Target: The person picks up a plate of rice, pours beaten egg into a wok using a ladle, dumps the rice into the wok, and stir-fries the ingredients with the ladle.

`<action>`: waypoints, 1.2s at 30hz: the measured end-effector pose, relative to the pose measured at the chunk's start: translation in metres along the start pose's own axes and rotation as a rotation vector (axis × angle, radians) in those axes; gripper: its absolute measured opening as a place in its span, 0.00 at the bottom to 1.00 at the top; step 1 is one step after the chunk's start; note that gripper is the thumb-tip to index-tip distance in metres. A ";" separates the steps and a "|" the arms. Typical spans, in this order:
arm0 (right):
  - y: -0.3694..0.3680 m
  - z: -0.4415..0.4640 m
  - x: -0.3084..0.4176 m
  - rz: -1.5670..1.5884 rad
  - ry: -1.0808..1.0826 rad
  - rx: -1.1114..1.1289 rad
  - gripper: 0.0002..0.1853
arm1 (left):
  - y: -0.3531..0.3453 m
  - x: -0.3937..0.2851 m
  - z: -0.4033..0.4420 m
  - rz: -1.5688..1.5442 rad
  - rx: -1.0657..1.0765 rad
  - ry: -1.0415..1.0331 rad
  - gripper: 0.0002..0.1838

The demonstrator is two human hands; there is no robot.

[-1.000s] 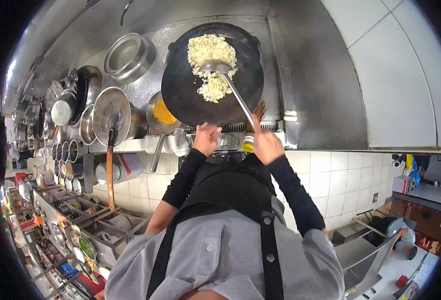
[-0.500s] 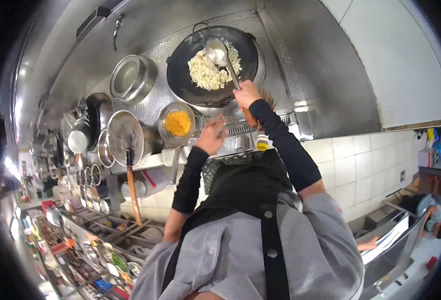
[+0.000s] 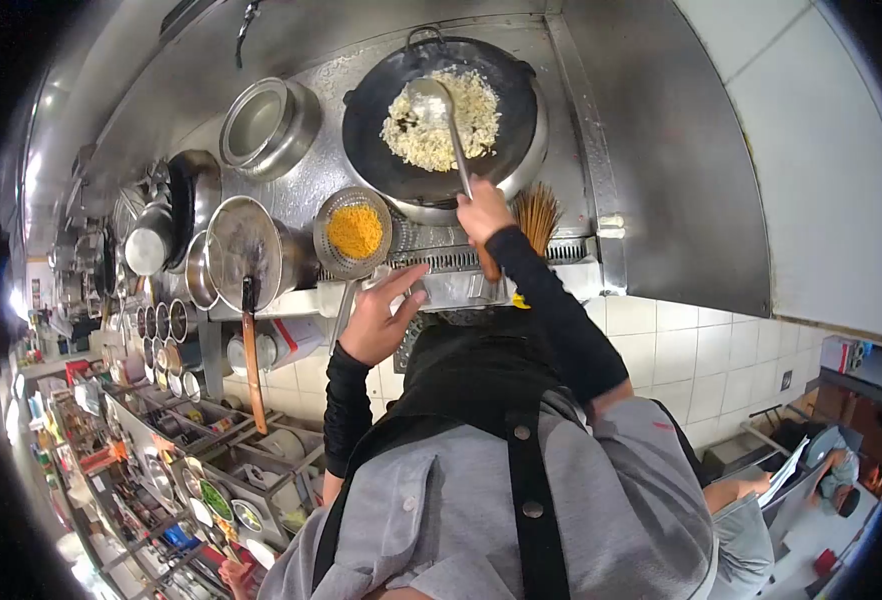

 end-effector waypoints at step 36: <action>0.033 0.045 -0.017 0.225 -0.308 0.237 0.09 | -0.027 0.084 -0.074 -0.300 -0.201 0.531 0.20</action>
Point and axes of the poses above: each hand's wrist, its own z-axis towards the middle knuckle, its own y-axis out of the back of the hand, x = y × z, the point moved 3 cm from there along z, towards the middle knuckle, and after that the axes turned 11 degrees about z, right-handed, at the moved point
